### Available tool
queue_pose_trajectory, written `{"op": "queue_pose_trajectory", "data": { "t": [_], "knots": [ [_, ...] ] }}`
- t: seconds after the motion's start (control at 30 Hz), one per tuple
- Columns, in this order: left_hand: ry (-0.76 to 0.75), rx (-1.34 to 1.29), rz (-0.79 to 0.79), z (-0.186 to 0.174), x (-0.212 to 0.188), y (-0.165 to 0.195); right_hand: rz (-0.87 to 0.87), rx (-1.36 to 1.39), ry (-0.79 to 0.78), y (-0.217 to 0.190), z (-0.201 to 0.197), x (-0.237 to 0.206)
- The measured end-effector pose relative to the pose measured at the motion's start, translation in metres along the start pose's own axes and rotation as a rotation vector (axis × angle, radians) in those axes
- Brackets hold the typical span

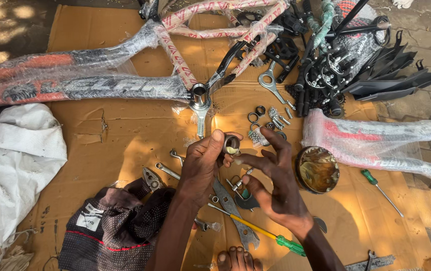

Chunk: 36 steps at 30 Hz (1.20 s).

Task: The person assembles a bicycle bottom bracket by inserting ball bearings into a bearing cup, applying grease, and installing the crankset onto the bicycle frame. The person uses a wrench to tighten the crankset bolt.

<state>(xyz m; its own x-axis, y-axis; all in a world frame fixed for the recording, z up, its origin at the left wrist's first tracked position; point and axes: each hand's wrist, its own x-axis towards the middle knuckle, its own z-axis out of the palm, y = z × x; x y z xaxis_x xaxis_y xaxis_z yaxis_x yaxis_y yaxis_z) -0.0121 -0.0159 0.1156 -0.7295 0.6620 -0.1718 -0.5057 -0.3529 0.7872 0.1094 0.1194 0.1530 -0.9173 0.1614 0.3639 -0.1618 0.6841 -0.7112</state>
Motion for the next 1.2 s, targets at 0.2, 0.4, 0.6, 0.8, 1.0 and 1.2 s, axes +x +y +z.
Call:
{"op": "queue_pose_trajectory", "data": {
  "t": [0.2, 0.4, 0.6, 0.8, 1.0, 1.2],
  "knots": [
    [0.001, 0.025, 0.009, -0.008, 0.002, -0.002, -0.019, -0.092, -0.004, 0.007, -0.002, 0.010],
    [-0.011, 0.027, 0.107, -0.010, 0.005, -0.008, 0.096, 0.001, -0.019, 0.006, 0.017, 0.010],
    [-0.152, -0.248, 0.214, -0.013, 0.001, -0.014, 0.572, 1.396, -0.013, 0.005, 0.024, -0.002],
    [-0.158, -0.378, 0.242, -0.017, 0.001, -0.011, 0.421, 0.985, 0.038, 0.008, 0.020, 0.003],
    [-0.069, -0.290, 0.220, -0.011, 0.000, -0.007, 0.209, 0.087, -0.046, 0.007, 0.032, 0.006],
    [-0.024, -0.225, 0.191, -0.022, 0.001, -0.002, 0.109, 0.074, 0.075, 0.009, 0.024, 0.006]
  ]
}}
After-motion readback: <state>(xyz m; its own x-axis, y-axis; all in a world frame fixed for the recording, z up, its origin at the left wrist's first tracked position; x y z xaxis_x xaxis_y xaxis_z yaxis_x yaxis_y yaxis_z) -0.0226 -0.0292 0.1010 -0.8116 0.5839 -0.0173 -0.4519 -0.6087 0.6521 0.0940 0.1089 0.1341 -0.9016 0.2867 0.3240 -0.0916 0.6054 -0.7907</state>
